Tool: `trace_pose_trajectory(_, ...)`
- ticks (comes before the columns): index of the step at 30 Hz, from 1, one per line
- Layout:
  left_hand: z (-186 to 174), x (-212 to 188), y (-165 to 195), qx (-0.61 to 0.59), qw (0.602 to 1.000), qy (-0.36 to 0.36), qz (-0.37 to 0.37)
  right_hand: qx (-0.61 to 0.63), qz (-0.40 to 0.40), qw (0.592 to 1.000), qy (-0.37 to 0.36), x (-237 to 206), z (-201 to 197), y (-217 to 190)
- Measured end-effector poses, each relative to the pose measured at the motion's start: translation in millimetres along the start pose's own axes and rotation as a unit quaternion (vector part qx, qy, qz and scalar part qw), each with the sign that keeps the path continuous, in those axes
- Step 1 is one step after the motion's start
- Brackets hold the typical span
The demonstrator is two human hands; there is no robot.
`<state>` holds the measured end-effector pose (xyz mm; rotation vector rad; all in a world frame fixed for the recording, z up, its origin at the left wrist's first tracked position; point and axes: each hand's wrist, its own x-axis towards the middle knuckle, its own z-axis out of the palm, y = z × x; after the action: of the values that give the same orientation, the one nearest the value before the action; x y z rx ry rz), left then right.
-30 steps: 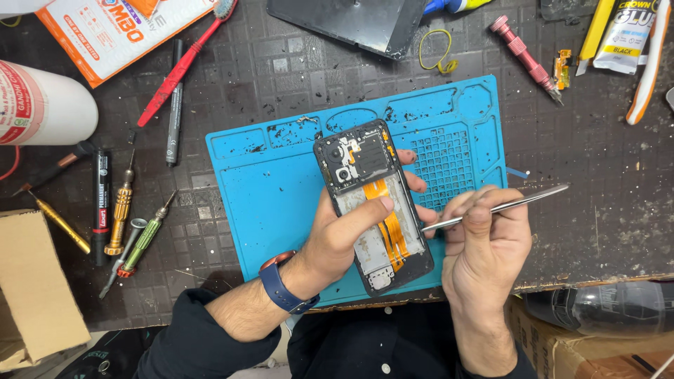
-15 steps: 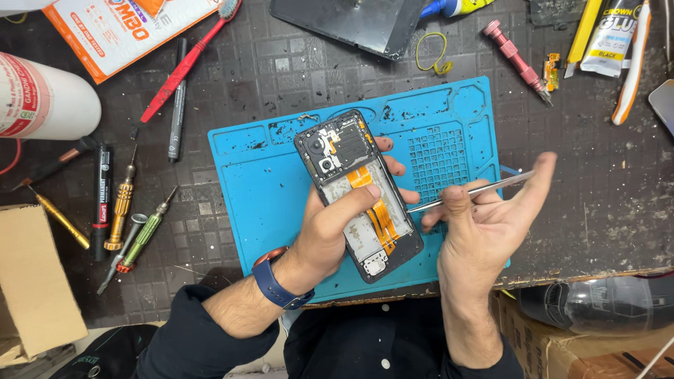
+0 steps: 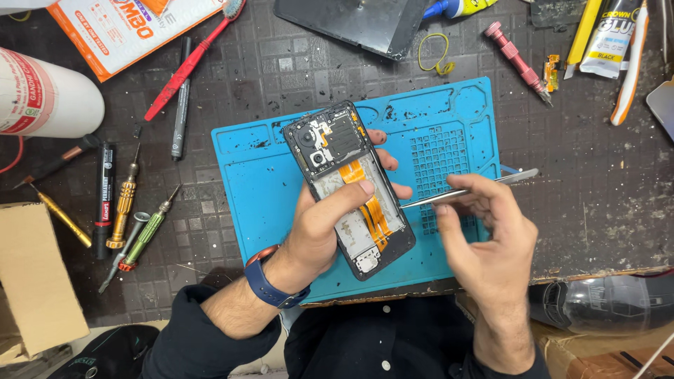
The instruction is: The person pries open the back cover of a smartphone using a yellow pry tool, removes the back cover and battery assembly, and then uses tweezers to work on the internal components on a blue repair mat.
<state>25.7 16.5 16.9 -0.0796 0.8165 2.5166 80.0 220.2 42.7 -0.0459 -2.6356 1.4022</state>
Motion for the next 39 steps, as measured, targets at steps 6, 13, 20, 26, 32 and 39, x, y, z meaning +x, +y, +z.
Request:
trace_pose_trajectory(6, -1.3, 1.6, 3.6, -0.001, 1.0, 0.01, 0.006, -0.299, -0.132, 0.942, -0.074, 25.9, -17.8, -12.6)
trace_pose_trajectory(13, -0.9, 3.0, 4.6, 0.009, 1.0, 0.018, -0.002, -0.392, -0.22, 0.878, -0.164, 41.9, -20.2, -20.8)
trace_pose_trajectory(20, -2.4, 2.6, 9.8, -0.019, 1.0, 0.025, 0.004, -0.306, -0.306, 0.883, -0.183, 68.5, -18.0, 0.5)
trace_pose_trajectory(26, -1.6, 2.8, 9.8, -0.014, 0.999, 0.042, -0.008, -0.209, -0.331, 0.889, -0.239, 78.7, -25.0, 23.2)
trace_pose_trajectory(32, -5.3, 1.0, 9.5, -0.018, 0.999, 0.025, -0.02, -0.235, -0.395, 0.867, -0.191, 83.4, -27.7, 18.9)
trace_pose_trajectory(39, -5.4, 0.8, 10.6, -0.02, 0.999, 0.035, -0.016, -0.253, -0.371, 0.87, -0.204, 77.8, -25.4, 22.6)
